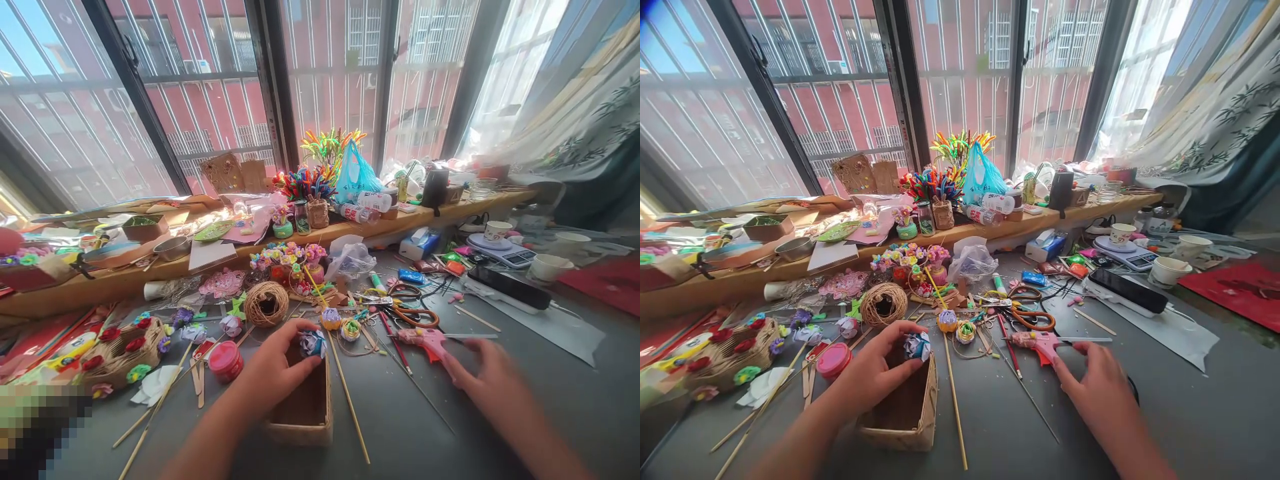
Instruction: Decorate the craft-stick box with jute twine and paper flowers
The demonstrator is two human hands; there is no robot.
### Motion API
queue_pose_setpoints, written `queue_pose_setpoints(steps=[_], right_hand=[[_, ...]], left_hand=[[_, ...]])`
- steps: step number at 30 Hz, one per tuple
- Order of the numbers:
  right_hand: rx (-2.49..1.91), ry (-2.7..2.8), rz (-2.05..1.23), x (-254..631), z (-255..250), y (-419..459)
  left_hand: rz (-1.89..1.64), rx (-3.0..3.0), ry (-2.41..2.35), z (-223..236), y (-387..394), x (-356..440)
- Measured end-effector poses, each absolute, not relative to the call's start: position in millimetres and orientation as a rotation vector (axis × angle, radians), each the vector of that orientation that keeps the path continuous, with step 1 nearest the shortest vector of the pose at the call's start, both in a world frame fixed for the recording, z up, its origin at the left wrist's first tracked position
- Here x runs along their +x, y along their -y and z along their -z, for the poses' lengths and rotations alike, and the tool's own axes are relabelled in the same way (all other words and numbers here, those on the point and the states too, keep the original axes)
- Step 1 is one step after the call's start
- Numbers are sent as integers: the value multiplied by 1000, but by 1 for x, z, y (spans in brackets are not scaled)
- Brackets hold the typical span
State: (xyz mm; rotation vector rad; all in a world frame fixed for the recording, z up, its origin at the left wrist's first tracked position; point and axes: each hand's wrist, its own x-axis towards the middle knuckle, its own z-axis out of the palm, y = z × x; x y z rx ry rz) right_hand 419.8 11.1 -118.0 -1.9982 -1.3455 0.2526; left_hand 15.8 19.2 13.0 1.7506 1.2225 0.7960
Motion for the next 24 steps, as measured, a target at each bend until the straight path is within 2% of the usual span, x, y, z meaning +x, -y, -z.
queue_pose_setpoints(steps=[3,6,10,14,19,22,24], right_hand=[[-2034,1384,-454,425,128,-16],[-1989,1453,-503,424,135,-19],[-1904,1508,-547,430,149,-21],[-1863,1307,-556,435,154,-14],[-1613,885,-844,420,123,-1],[-1502,787,-1048,401,99,1],[-1451,829,-1146,385,86,2]], left_hand=[[-1037,1435,-1158,-19,-22,11],[-1240,1056,-999,-29,-21,5],[-1281,744,-820,-40,-19,1],[-1281,575,-793,-43,-18,1],[-1311,766,-882,-33,-19,3],[-1313,1098,-1078,-22,-21,6],[-1187,1396,-1202,-17,-21,8]])
